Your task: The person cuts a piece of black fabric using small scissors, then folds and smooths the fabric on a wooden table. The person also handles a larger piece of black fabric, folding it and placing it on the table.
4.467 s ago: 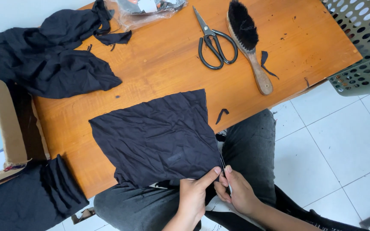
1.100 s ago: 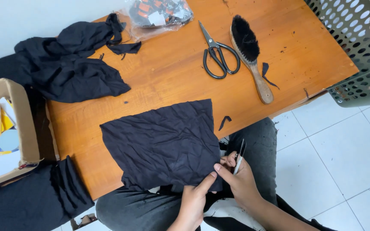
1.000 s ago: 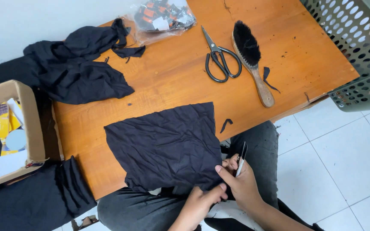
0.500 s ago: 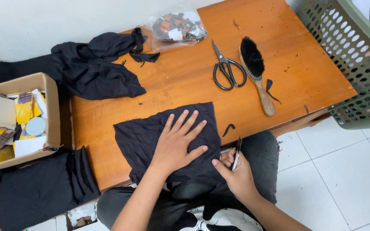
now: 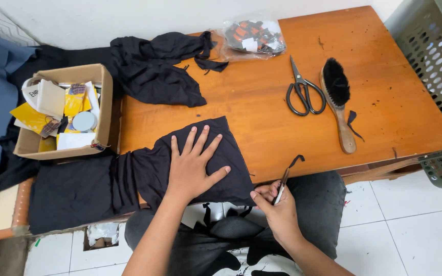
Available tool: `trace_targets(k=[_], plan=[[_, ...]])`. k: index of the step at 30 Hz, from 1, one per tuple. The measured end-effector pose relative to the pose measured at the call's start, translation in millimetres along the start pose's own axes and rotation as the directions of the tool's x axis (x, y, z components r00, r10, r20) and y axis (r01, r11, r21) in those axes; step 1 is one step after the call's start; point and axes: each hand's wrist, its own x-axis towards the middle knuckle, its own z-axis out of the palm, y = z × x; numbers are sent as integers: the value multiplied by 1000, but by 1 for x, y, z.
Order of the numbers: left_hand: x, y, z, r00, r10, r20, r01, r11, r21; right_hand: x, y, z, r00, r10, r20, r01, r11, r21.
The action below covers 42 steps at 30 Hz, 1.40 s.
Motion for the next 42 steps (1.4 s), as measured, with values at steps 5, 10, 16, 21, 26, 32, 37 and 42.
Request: trace_targets(k=[5,10,16,21,26,32,37,42], plan=[[0,-2,2,1000,7,-8,-7,1000,25,0,17,-13,999,-55,-1,55,996,64],[1,-2,0,999,12,31,-13,1000,10,-1,29,-24,997,-26,-67,27,1000,13],[0,1,-3,990,-30,139,33,999,-17,5,33,3,965,-259,-47,263,960,96],[0,2,-7,980,-39,195,50,997,-54,-2,27,19,968,-225,-110,246,935,257],[1,3,-13,970,-59,235,76,995,-68,-12,32,0,964,-204,-171,237,951,197],[-1,6,-13,968,-55,244,75,994,-75,-21,39,-19,974,-161,-160,180,978,108],[0,1,-12,972,-18,235,34,997,-64,-18,28,-10,981,-105,-162,116,992,55],[-1,-4,-13,961,41,274,-12,994,-108,-5,29,9,976,-201,-79,209,972,104]])
